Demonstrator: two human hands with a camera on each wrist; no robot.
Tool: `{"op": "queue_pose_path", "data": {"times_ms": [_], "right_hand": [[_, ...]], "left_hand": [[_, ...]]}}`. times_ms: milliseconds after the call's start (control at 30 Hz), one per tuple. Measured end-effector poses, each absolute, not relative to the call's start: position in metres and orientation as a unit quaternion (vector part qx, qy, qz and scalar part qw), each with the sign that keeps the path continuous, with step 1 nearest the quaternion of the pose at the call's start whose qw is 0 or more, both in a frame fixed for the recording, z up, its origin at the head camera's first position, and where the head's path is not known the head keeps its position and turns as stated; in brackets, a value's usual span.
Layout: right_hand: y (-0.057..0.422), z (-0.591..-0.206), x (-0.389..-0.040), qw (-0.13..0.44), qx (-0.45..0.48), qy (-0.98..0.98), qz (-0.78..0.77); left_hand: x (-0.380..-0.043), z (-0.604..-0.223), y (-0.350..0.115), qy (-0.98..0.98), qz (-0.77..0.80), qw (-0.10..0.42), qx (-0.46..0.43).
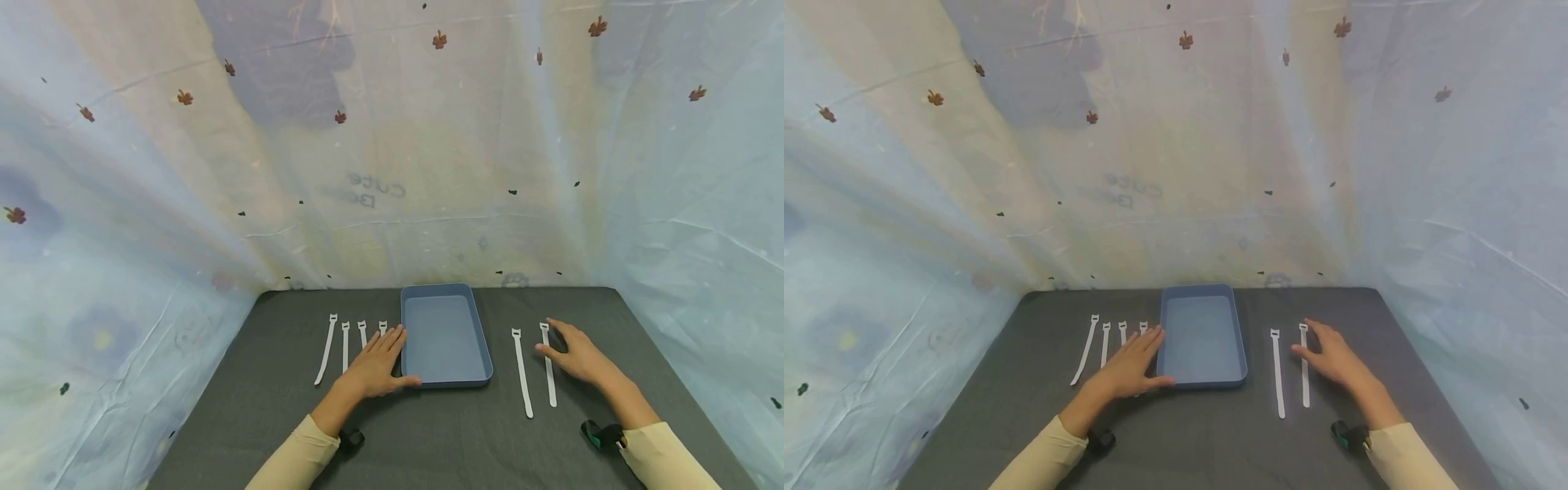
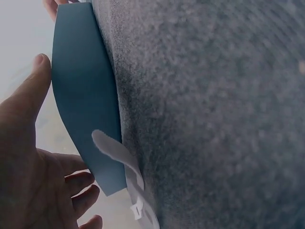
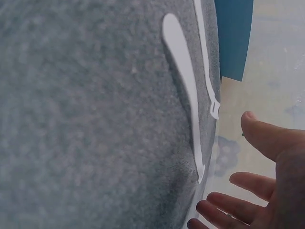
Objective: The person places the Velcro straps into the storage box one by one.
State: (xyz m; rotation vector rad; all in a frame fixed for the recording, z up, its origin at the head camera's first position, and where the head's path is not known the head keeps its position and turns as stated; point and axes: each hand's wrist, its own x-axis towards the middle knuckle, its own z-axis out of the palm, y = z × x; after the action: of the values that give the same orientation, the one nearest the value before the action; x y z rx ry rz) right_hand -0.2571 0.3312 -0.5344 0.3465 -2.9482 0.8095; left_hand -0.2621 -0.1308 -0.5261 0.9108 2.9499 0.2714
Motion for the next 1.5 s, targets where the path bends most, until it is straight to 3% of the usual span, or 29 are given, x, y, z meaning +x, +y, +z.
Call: {"op": "queue_pose_path", "data": {"times_ms": [1500], "right_hand": [[0.338, -0.546, -0.29, 0.063, 0.029, -0.954, 0.292]], "left_hand": [[-0.273, -0.521, -0.127, 0.944, 0.119, 0.06, 0.303]]}}
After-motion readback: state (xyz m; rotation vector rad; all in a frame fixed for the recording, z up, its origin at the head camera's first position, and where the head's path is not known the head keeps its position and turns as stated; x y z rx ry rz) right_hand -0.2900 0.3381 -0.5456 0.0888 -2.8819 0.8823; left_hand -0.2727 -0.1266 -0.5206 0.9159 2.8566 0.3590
